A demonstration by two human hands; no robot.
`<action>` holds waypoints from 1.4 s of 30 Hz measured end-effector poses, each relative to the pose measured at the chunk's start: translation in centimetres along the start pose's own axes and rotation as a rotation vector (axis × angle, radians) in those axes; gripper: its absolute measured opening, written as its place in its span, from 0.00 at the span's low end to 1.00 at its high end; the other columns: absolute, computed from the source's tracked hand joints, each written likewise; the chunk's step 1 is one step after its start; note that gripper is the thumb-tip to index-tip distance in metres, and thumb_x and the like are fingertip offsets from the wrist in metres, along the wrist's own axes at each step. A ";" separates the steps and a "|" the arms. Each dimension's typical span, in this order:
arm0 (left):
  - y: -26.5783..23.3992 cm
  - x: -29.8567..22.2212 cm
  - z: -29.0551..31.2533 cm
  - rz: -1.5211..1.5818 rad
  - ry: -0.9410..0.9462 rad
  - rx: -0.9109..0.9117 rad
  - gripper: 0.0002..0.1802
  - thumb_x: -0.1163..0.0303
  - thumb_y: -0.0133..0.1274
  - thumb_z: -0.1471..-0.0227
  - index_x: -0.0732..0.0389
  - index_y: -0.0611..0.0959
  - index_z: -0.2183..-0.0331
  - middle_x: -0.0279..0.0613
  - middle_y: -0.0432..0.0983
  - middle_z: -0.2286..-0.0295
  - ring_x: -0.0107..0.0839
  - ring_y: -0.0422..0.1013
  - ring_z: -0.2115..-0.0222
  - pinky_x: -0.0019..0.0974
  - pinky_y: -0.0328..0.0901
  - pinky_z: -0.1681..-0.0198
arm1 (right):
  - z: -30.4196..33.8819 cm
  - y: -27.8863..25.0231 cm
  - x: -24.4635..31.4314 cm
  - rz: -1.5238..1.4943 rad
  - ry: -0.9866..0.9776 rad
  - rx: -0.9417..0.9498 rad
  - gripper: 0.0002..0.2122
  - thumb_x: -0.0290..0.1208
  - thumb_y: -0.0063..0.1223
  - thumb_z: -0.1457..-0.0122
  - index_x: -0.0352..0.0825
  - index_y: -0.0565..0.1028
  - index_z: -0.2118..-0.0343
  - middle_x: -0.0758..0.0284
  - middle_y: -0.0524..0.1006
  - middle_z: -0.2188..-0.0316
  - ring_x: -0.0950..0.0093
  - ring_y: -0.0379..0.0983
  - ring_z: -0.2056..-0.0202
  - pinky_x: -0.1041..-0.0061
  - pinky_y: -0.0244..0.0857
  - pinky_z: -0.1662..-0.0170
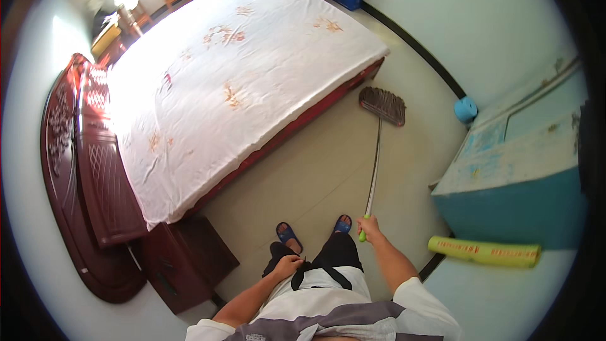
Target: The person mops underneath a bed and across the floor using a mop, moves a nightstand by hand, and continues mopping the floor out into the hallway.
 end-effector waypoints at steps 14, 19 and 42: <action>-5.2 1.0 -9.1 -0.537 -0.023 0.192 0.13 0.65 0.47 0.60 0.60 0.79 0.72 0.45 0.75 0.76 0.38 0.72 0.71 0.37 0.65 0.66 | 21.6 -8.5 -36.4 0.886 0.258 -0.035 0.23 0.31 0.55 0.59 0.34 0.60 0.60 0.53 0.69 0.65 0.57 0.68 0.61 0.66 0.62 0.60; -9.7 -2.6 -14.9 -0.868 0.414 -0.186 0.17 0.67 0.50 0.62 0.58 0.75 0.64 0.51 0.68 0.63 0.46 0.65 0.61 0.42 0.61 0.59 | 23.0 -17.7 -52.3 1.082 0.052 -0.146 0.16 0.41 0.37 0.45 0.32 0.73 0.70 0.53 0.72 0.70 0.57 0.69 0.71 0.63 0.62 0.71; -30.8 -8.7 -33.1 -1.385 0.659 -1.009 0.38 0.71 0.56 0.64 0.58 0.59 0.49 0.46 0.57 0.54 0.44 0.53 0.51 0.42 0.49 0.49 | -46.8 10.5 -1.9 0.511 -0.613 0.121 0.24 0.30 0.45 0.50 0.33 0.54 0.50 0.53 0.70 0.80 0.60 0.69 0.79 0.64 0.63 0.75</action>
Point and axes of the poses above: each hand's wrist, its own z-axis away from the middle knuckle, its own y-axis out of the palm, x = y × z, the point moved 5 cm from there along -z, towards the middle knuckle
